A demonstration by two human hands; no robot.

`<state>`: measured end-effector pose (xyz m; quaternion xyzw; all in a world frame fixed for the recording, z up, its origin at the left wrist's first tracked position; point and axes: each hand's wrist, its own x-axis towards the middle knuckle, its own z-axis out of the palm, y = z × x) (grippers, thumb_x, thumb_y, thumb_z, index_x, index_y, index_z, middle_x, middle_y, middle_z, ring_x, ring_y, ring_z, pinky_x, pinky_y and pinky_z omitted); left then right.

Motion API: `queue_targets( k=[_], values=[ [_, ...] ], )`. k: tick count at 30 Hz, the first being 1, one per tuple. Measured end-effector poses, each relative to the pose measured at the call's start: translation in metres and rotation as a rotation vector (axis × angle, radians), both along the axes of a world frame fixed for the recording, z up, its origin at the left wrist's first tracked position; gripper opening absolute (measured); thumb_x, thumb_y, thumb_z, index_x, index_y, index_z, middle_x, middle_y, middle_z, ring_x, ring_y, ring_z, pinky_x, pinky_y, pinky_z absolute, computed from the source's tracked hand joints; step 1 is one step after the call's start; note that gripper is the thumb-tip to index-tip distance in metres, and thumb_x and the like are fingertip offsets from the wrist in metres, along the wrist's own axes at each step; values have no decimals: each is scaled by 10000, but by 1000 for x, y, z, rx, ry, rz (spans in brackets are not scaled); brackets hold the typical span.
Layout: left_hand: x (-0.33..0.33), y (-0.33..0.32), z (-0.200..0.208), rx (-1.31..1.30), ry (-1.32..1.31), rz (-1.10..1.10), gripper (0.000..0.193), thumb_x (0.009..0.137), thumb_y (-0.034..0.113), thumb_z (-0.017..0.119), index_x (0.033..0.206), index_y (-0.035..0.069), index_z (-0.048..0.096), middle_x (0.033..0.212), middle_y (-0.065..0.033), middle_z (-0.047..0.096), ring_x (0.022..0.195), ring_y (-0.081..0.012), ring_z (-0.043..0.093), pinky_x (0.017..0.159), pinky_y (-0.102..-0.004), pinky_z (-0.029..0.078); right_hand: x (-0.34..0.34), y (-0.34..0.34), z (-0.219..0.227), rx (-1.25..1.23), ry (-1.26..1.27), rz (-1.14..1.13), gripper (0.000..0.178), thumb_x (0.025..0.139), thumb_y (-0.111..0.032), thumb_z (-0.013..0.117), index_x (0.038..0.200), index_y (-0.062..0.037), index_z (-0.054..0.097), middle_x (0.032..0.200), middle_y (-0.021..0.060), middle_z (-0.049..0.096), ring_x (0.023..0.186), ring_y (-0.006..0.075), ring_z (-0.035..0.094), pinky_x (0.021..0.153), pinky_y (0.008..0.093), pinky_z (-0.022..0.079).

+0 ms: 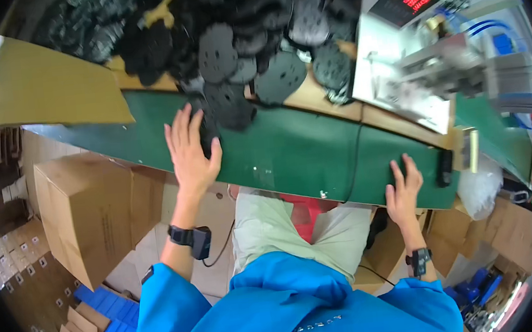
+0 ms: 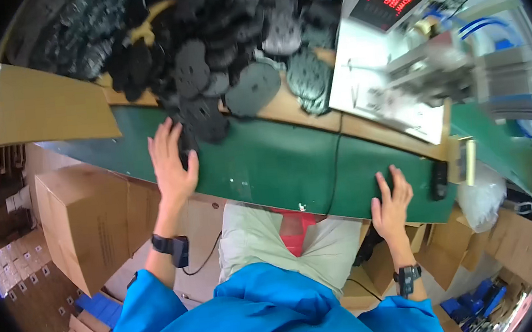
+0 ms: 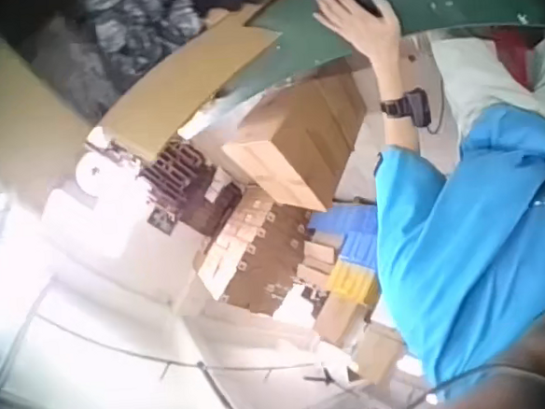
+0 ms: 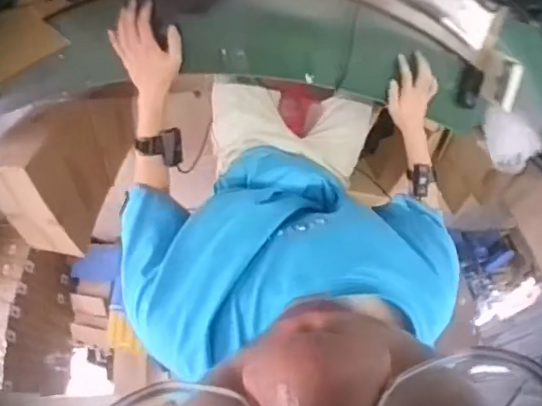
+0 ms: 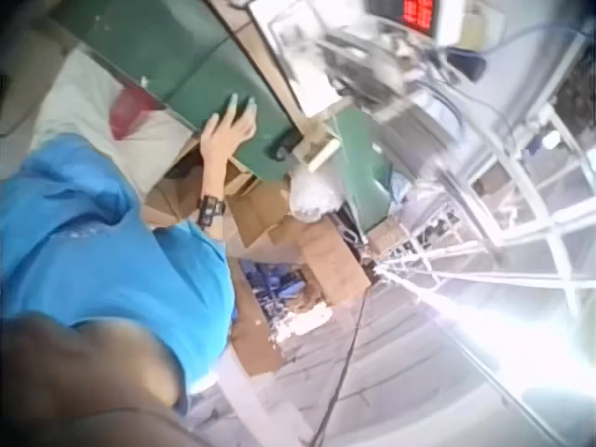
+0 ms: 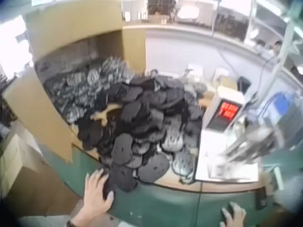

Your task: The person removes a metal component from a plastic bag, places a mouse base into a machine to press it, and then peels a layer of film off a long metal strip.

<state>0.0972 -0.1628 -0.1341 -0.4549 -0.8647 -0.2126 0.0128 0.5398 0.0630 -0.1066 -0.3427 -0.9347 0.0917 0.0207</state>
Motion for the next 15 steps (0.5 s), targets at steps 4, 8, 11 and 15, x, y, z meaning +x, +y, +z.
queue_targets(
  k=[4, 8, 11, 15],
  values=[
    [-11, -11, -10, 37, 144, -5, 564, 955, 324, 593, 1453, 68, 524, 1555, -177, 453, 1460, -374, 396, 1216, -605, 184, -15, 6, -20, 110, 26, 65, 600, 949, -242, 494, 1518, -56, 458, 1607, 213, 343, 1482, 400, 318, 1205, 515, 211],
    [-11, -14, -26, 8, 270, -74, 554, 1005, 441, 567, 1484, 164, 528, 1570, -91, 453, 1446, -331, 415, 1208, -596, 203, -9, 7, -40, 203, 61, 107, 614, 988, -328, 467, 1550, -85, 429, 1623, 176, 336, 1481, 374, 326, 1211, 494, 211],
    [-15, -4, -39, 86, 260, -68, 611, 971, 552, 591, 1467, 198, 553, 1560, -90, 462, 1455, -300, 406, 1197, -638, 198, 4, 9, -35, 295, 112, 180, 679, 996, -470, 478, 1568, -111, 410, 1641, 166, 310, 1472, 379, 331, 1210, 496, 211],
    [-21, -9, -47, 41, 276, -42, 690, 953, 643, 557, 1500, 224, 514, 1584, -87, 431, 1482, -289, 364, 1193, -676, 176, 8, -1, -42, 318, 111, 330, 833, 878, -408, 727, 1588, -166, 367, 1670, 133, 252, 1465, 364, 339, 1223, 493, 254]
  ],
)
